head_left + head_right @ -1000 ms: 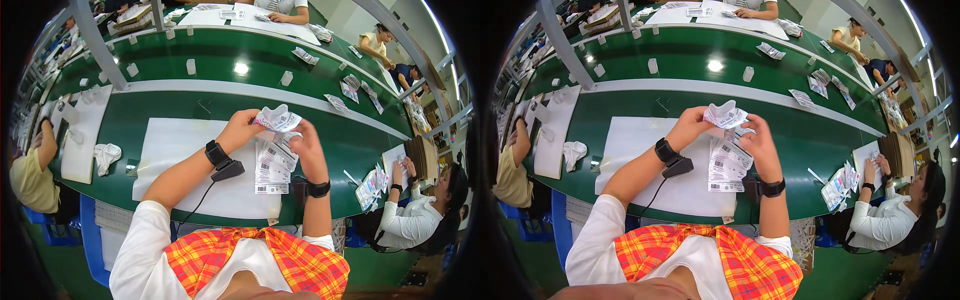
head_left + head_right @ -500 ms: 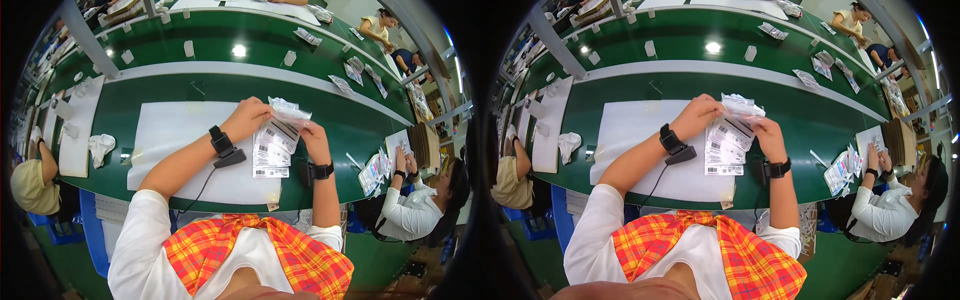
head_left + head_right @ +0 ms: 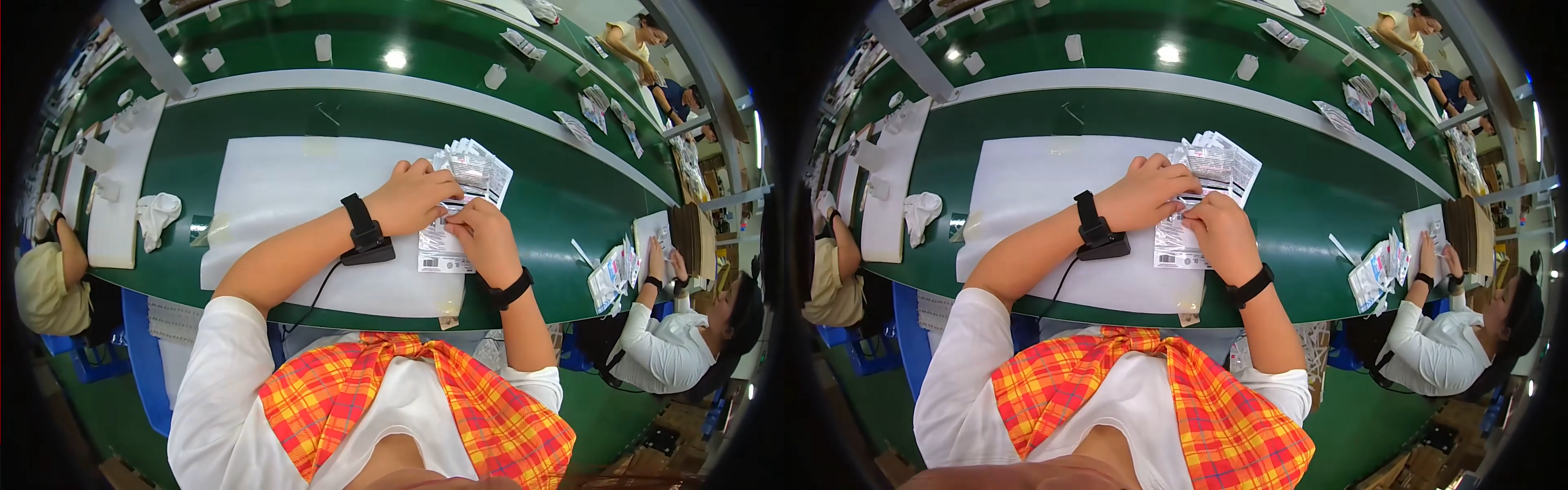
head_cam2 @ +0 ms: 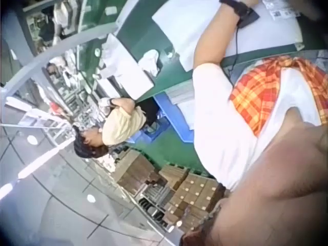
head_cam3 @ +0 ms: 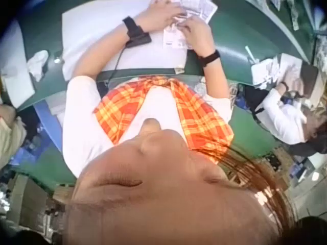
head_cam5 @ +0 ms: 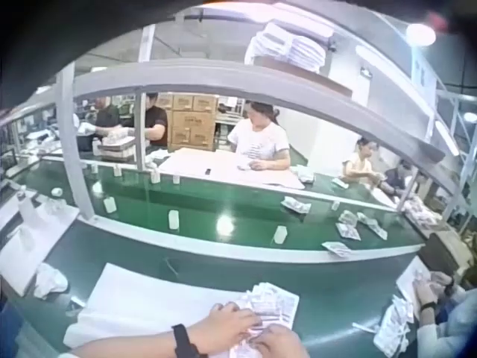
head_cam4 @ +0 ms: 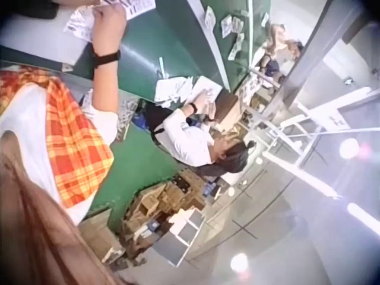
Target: The person packages power adapters by hand, picking up an adapter and a plastic bag, sliding the adapter into the bag, and placing the packaged item onto a stack of instruction sheets. The person then folds the instruction sheet around the bagged adapter and sets the completed assembly aside.
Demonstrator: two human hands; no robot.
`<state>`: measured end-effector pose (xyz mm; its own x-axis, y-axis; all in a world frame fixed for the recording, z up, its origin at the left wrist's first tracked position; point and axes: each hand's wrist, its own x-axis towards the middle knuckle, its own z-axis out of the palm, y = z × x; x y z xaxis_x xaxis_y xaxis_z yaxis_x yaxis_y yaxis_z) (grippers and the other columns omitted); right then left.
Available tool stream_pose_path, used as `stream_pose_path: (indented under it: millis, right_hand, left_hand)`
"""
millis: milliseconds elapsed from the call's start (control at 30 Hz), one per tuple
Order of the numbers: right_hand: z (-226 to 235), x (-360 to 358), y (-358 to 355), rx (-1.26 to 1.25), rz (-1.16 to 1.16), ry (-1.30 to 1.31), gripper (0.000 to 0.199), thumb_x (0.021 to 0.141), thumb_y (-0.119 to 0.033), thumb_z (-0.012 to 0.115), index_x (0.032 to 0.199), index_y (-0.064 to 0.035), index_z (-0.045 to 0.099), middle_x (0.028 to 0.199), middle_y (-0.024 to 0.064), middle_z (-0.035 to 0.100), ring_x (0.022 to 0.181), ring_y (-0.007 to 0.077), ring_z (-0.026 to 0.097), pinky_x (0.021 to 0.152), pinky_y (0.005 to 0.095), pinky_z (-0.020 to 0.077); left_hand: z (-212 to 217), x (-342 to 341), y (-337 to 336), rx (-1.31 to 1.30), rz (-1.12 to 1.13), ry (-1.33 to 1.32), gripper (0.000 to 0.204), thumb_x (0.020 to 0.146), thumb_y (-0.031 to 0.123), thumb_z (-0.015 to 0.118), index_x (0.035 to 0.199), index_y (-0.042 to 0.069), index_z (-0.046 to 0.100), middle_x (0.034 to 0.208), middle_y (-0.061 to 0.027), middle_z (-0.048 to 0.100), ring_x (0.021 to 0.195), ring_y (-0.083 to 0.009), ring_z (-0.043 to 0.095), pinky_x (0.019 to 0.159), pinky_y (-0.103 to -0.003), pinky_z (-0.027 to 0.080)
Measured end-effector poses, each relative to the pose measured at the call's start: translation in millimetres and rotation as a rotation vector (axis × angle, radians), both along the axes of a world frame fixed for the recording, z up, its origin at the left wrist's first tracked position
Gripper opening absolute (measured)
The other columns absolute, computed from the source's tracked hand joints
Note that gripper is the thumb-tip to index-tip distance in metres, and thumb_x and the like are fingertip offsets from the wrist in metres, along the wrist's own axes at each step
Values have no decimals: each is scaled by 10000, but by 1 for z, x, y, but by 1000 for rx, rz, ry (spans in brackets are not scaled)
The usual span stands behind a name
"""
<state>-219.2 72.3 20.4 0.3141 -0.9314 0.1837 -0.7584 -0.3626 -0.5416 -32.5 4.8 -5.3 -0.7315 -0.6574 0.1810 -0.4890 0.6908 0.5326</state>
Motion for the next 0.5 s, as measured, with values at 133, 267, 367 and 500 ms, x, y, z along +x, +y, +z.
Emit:
stream_pose_path:
  millis: [133, 267, 367, 500]
  right_hand:
    - [-5, 2, 2, -60, 8, 20, 96, 770, -43, 714, 858, -8, 707, 819, 117, 622, 785, 296, 607, 700, 376, 491]
    - [0, 5, 4, -150, 27, 27, 76, 768, -53, 716, 831, -11, 707, 835, 121, 627, 788, 299, 606, 700, 383, 492]
    - [-4, 4, 6, -159, 27, 11, 87, 767, -51, 710, 846, -14, 705, 850, 123, 631, 796, 303, 606, 709, 388, 492]
    - [-8, -3, 6, -84, 7, -16, 116, 764, -44, 701, 875, -12, 696, 866, 120, 635, 811, 306, 606, 729, 396, 489]
  left_hand:
    - [3, -2, 1, 21, 3, -10, 324, 846, 162, 658, 1166, 199, 624, 1126, 11, 587, 1055, -270, 484, 929, -427, 300]
    - [2, -2, 1, 29, -5, -11, 318, 854, 166, 648, 1169, 203, 623, 1136, 9, 580, 1055, -273, 479, 934, -429, 296]
    - [0, 0, -1, 0, -2, 2, 318, 859, 170, 639, 1175, 204, 620, 1144, 7, 576, 1056, -275, 478, 937, -429, 294]
    - [2, 0, -1, -5, -17, 10, 325, 862, 172, 626, 1185, 207, 613, 1155, 5, 570, 1063, -276, 476, 938, -431, 295]
